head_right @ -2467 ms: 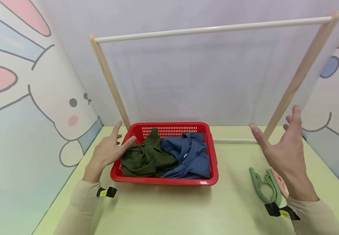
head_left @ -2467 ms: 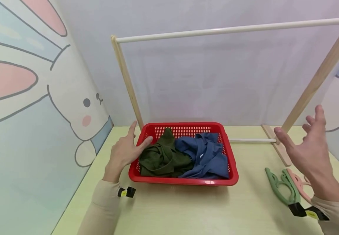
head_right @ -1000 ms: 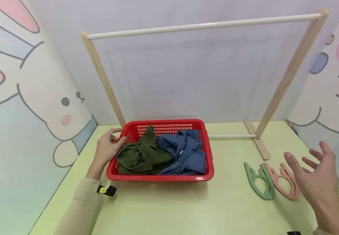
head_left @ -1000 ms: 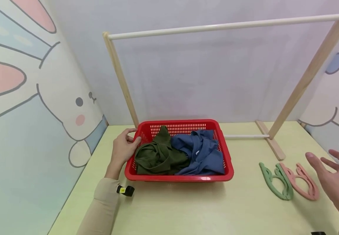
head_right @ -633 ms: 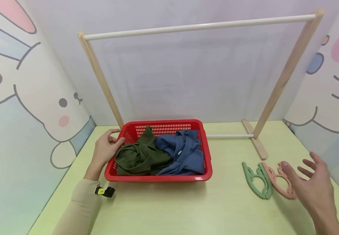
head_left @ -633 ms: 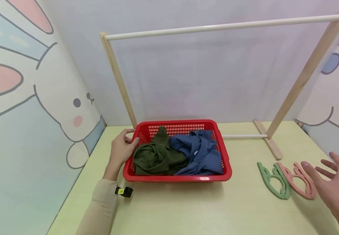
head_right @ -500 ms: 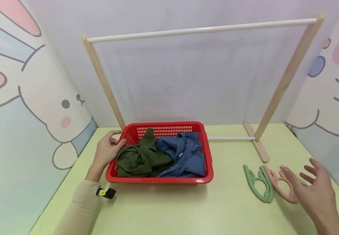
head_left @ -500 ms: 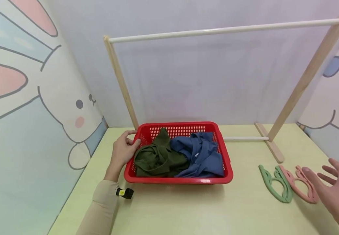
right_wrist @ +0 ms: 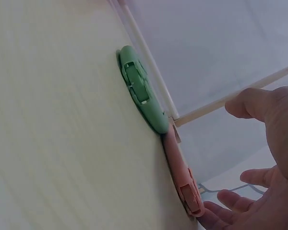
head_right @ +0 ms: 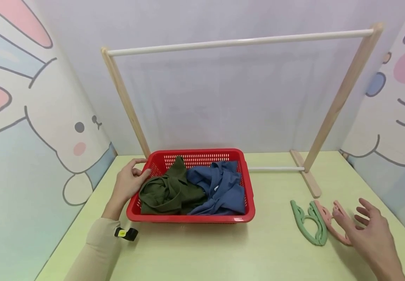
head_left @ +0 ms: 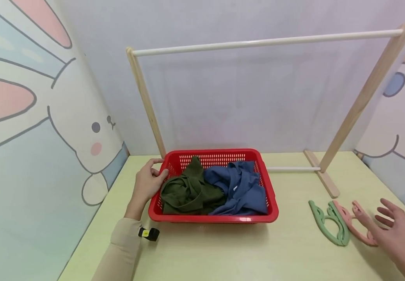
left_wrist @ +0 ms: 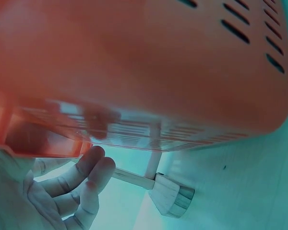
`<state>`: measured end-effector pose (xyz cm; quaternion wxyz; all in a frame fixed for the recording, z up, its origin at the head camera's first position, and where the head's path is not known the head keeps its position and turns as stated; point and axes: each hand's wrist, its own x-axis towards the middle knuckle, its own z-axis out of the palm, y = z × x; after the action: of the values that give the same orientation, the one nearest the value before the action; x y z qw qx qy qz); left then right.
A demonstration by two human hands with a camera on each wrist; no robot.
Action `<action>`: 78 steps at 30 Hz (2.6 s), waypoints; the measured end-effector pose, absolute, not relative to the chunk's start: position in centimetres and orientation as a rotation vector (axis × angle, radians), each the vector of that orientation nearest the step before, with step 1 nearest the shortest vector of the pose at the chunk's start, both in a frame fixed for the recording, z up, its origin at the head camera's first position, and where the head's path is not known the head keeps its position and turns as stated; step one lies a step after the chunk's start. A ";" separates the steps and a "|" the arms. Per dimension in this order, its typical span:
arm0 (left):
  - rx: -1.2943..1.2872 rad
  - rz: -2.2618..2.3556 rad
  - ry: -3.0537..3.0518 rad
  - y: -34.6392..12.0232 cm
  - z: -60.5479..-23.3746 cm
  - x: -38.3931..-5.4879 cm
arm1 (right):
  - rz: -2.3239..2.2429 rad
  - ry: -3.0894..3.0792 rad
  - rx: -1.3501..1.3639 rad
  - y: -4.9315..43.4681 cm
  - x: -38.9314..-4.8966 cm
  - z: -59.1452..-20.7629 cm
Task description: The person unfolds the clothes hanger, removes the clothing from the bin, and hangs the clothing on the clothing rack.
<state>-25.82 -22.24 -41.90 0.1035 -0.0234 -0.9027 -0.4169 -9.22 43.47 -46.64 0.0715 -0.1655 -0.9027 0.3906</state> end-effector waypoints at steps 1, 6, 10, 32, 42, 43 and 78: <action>-0.067 -1.228 -2.664 -22.2 -41.9 -25.8 | 1.171 -2.724 -0.497 43.5 -9.2 -46.7; -0.058 -1.223 -2.669 -22.1 -42.1 -25.8 | 1.114 -2.786 -0.467 44.0 -9.3 -47.3; -0.051 -1.216 -2.675 -22.1 -42.1 -25.8 | 1.020 -2.830 -0.442 44.2 -9.6 -47.9; -0.073 -1.222 -2.681 -22.3 -41.9 -25.8 | 0.724 -2.842 -0.230 44.7 -9.5 -49.6; -0.069 -1.225 -2.682 -22.2 -41.9 -25.8 | 0.681 -2.837 -0.250 44.4 -9.4 -49.7; -0.070 -1.226 -2.680 -22.2 -41.9 -25.8 | 0.676 -2.838 -0.251 44.4 -9.4 -49.7; -0.076 -1.243 -2.678 -22.4 -41.9 -25.6 | 0.665 -2.861 -0.353 43.6 -9.6 -48.0</action>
<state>-25.56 -22.44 -41.87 0.0941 -0.0256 -0.9027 -0.4192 -9.63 43.65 -47.98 0.0915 -0.1187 -0.9630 0.2239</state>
